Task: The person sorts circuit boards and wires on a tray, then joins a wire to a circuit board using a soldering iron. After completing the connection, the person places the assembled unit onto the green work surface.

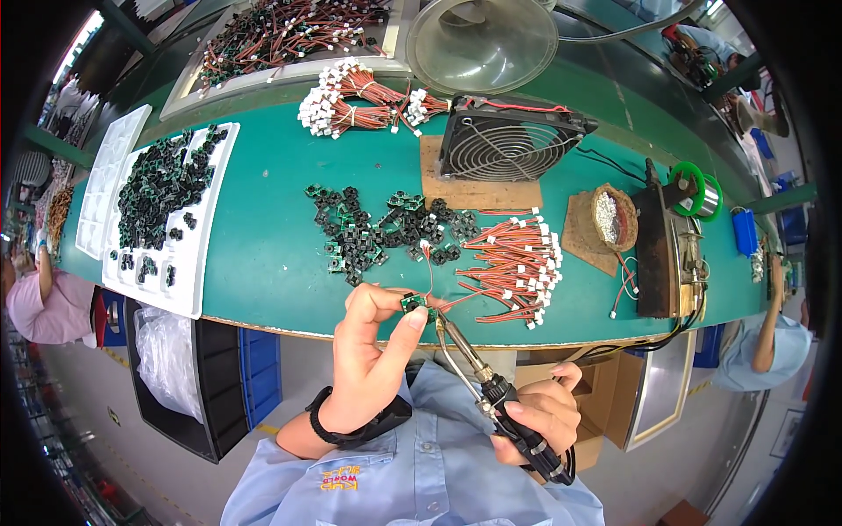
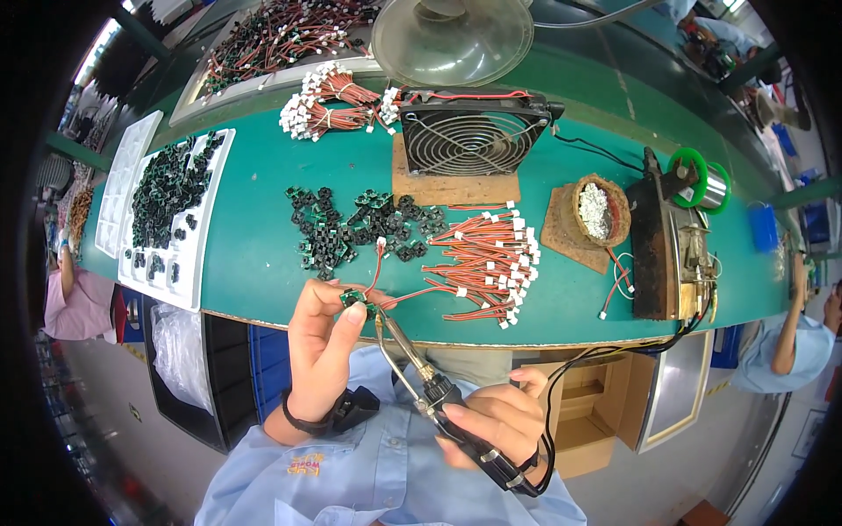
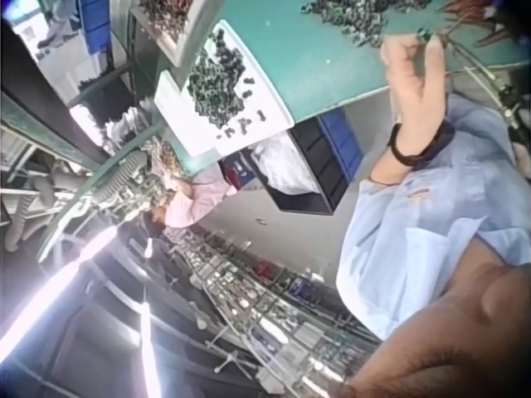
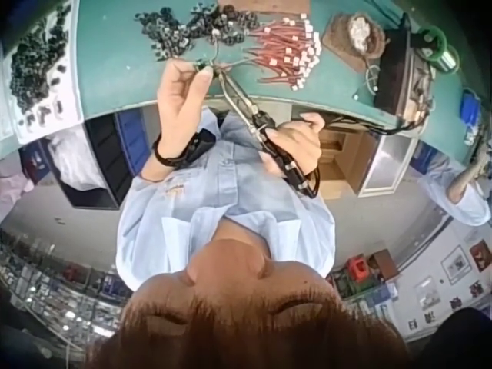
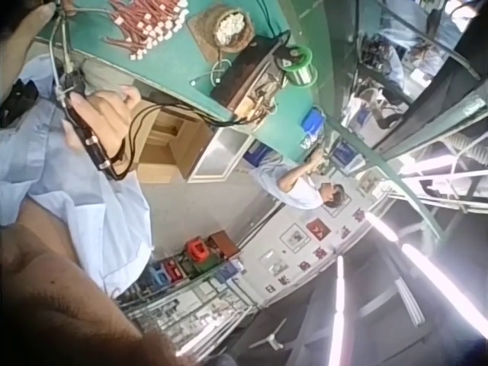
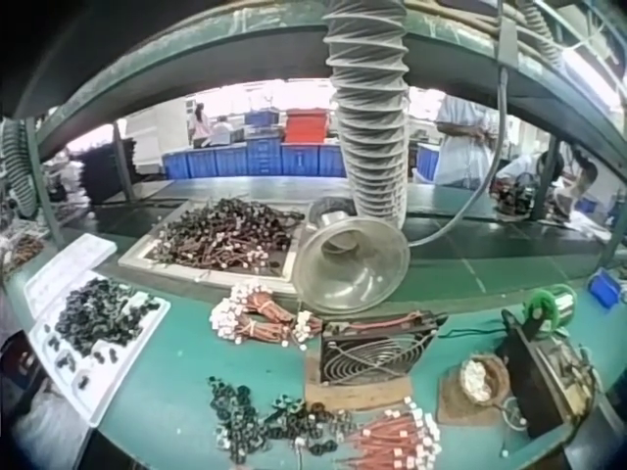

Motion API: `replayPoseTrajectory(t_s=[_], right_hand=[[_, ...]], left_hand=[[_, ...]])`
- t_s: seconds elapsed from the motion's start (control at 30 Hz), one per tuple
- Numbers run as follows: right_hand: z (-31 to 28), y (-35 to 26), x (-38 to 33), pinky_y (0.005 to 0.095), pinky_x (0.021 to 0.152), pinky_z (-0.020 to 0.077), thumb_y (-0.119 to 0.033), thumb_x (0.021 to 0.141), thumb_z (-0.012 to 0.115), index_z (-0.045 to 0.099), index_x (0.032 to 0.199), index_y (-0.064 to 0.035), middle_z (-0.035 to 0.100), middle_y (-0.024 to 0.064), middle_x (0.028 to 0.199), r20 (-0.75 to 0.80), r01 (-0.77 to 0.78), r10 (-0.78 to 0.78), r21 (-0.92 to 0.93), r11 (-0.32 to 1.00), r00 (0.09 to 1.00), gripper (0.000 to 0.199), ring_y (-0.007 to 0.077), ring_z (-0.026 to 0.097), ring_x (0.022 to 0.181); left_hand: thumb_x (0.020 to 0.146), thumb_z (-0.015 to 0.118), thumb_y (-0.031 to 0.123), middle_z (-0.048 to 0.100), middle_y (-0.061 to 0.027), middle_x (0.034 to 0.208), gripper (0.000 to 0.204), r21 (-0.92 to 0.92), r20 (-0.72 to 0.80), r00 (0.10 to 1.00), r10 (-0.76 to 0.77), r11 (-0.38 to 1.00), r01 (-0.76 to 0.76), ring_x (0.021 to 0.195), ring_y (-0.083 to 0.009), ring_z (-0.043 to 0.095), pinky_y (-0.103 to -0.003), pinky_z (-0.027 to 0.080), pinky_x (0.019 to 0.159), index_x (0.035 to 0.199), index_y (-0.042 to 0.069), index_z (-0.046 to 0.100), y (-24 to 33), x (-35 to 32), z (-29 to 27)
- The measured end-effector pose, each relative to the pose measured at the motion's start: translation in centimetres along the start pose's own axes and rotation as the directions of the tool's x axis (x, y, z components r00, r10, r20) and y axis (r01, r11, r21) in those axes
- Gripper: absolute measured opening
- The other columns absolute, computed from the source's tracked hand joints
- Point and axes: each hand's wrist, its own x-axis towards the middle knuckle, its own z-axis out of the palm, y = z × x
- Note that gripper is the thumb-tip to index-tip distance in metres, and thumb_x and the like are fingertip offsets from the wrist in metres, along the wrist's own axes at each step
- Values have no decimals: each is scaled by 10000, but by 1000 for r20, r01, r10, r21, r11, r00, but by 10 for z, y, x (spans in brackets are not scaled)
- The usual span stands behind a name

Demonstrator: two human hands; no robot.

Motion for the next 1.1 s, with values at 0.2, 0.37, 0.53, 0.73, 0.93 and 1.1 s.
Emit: replayPoseTrajectory(t_s=[0.2, 0.37, 0.53, 0.73, 0.93, 1.1], right_hand=[[0, 1, 0, 352, 846, 296, -181, 607, 745, 643, 948, -103, 615, -12, 661, -4, 7, -7, 0, 1000, 1000, 365, 125, 577, 607], [0, -1, -3, 353, 840, 298, -185, 612, 744, 644, 945, -103, 619, -13, 667, -8, 16, -16, -8, 1000, 1000, 357, 124, 577, 605], [-1, -1, -6, 353, 832, 300, -187, 614, 744, 645, 943, -103, 620, -16, 669, -16, 25, -25, -9, 1000, 1000, 354, 122, 576, 600], [-1, -3, -9, 352, 816, 303, -197, 612, 748, 645, 945, -106, 619, -18, 667, -14, 17, -17, -16, 1000, 1000, 360, 122, 574, 597], [-4, -4, -9, 352, 812, 308, -222, 632, 739, 647, 926, -100, 607, -2, 649, -17, 35, -35, -19, 999, 999, 331, 128, 562, 581], [-10, 13, -27, 350, 813, 333, -206, 681, 714, 585, 1045, -72, 591, 41, 662, -422, -70, 34, -71, 995, 906, 408, 121, 556, 682]], left_hand=[[894, 474, 30, 611, -150, 980, 65, 136, 64, 998, 14, 990, -23, 943, -180, 578, -316, 419, 864, 925, 26, 418, 1, -1, -4], [893, 476, 32, 612, -151, 976, 67, 141, 58, 998, 22, 990, -31, 941, -181, 578, -313, 417, 861, 924, 27, 417, 1, -2, -4], [883, 492, 36, 633, -133, 951, 67, 107, 16, 1000, 21, 994, -22, 903, -162, 544, -304, 382, 856, 907, 30, 430, 4, -2, 1], [872, 513, 36, 662, -104, 920, 55, 71, -36, 999, -18, 997, 21, 860, -117, 508, -287, 347, 847, 883, 32, 460, 8, -2, 4], [897, 480, 60, 618, -151, 964, 59, -26, 8, 1000, -23, 999, 24, 909, -187, 591, -321, 416, 849, 899, 25, 433, 12, -2, 4], [903, 474, 100, 609, -151, 937, 71, -308, 43, 991, -129, 941, 136, 912, -197, 575, -341, 418, 831, 899, 40, 437, 18, -2, 2]])
